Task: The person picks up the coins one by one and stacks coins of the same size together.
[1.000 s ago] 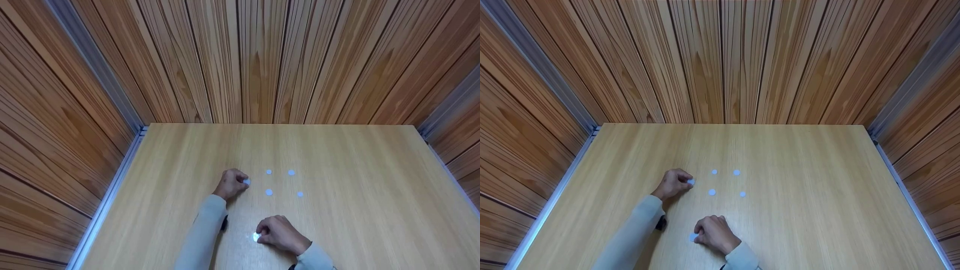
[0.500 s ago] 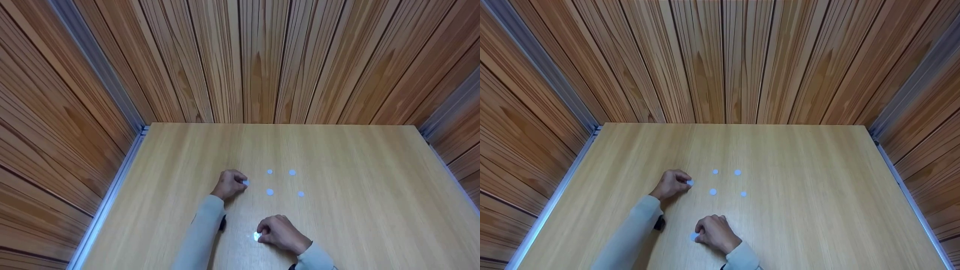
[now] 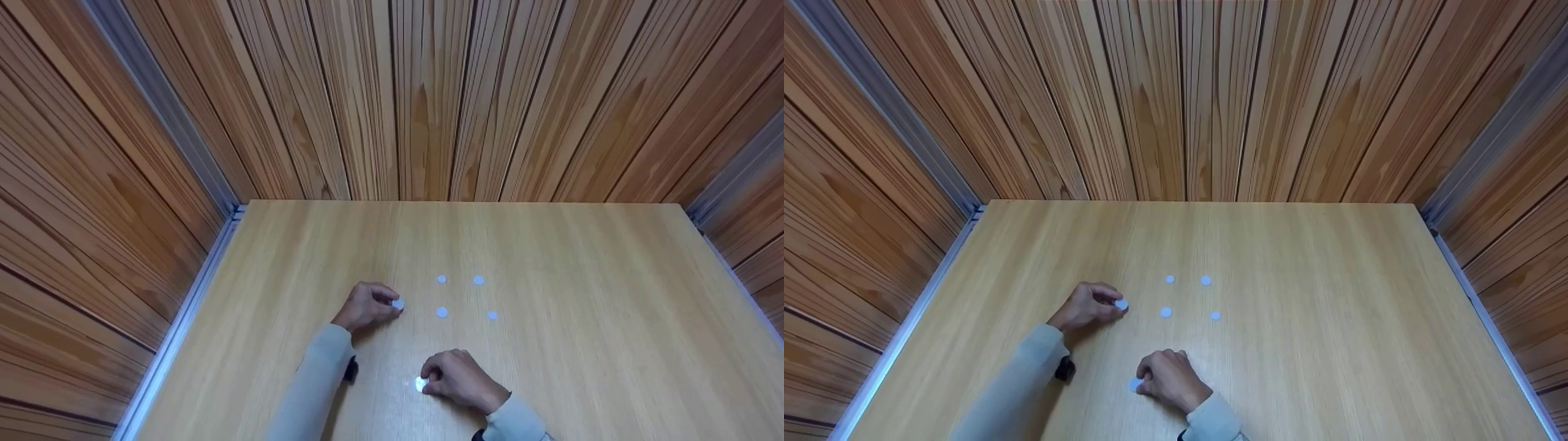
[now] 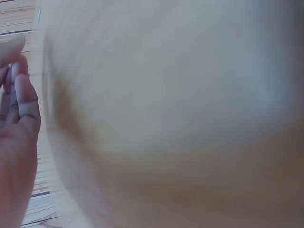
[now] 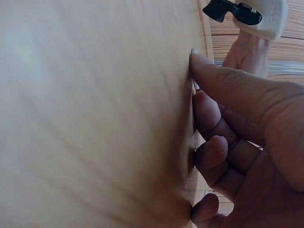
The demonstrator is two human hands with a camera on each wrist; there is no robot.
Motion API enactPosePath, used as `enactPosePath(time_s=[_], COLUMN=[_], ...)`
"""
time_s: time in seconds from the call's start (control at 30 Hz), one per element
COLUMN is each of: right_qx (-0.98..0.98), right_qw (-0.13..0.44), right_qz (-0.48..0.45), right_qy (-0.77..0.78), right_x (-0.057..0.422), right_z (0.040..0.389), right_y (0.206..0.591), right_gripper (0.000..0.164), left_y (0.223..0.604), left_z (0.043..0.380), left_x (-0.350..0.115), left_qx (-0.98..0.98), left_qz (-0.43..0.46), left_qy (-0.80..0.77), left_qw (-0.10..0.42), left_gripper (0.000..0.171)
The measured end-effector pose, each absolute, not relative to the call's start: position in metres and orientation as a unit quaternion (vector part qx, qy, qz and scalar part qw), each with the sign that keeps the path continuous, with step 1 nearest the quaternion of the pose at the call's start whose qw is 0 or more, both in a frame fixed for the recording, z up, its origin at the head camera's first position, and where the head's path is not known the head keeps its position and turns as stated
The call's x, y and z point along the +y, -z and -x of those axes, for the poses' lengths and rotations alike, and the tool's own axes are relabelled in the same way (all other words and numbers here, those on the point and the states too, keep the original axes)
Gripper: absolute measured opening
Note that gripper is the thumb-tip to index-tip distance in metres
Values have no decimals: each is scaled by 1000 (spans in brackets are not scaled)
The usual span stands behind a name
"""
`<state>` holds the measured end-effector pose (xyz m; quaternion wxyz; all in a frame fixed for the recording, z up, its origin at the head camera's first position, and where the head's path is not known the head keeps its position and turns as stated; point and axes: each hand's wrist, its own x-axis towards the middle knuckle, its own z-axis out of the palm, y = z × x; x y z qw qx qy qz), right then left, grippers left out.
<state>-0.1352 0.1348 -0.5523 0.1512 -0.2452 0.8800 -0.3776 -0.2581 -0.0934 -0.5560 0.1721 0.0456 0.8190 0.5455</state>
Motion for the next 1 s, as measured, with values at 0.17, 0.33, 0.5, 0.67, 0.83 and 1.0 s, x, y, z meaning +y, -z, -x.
enactPosePath(time_s=[0.17,0.33,0.5,0.67,0.83,1.0], right_qx=[879,879,881,879,879,882], right_qw=[137,134,141,150,156,146], right_qz=[253,257,253,249,245,250], right_qy=[380,378,375,379,378,373], right_x=[135,135,135,135,135,135], right_z=[135,135,136,136,136,135], right_y=[553,554,553,552,553,554], right_gripper=[10,10,9,9,9,10], left_y=[556,553,553,553,556,559], left_z=[251,242,234,228,221,215], left_x=[-101,-105,-105,-104,-105,-107], left_qx=[791,780,783,788,780,773], left_qz=[-65,-80,-102,-124,-141,-156], left_qy=[-579,-585,-570,-560,-565,-566], left_qw=[187,207,227,224,228,242], left_gripper=[22,21,19,18,18,19])
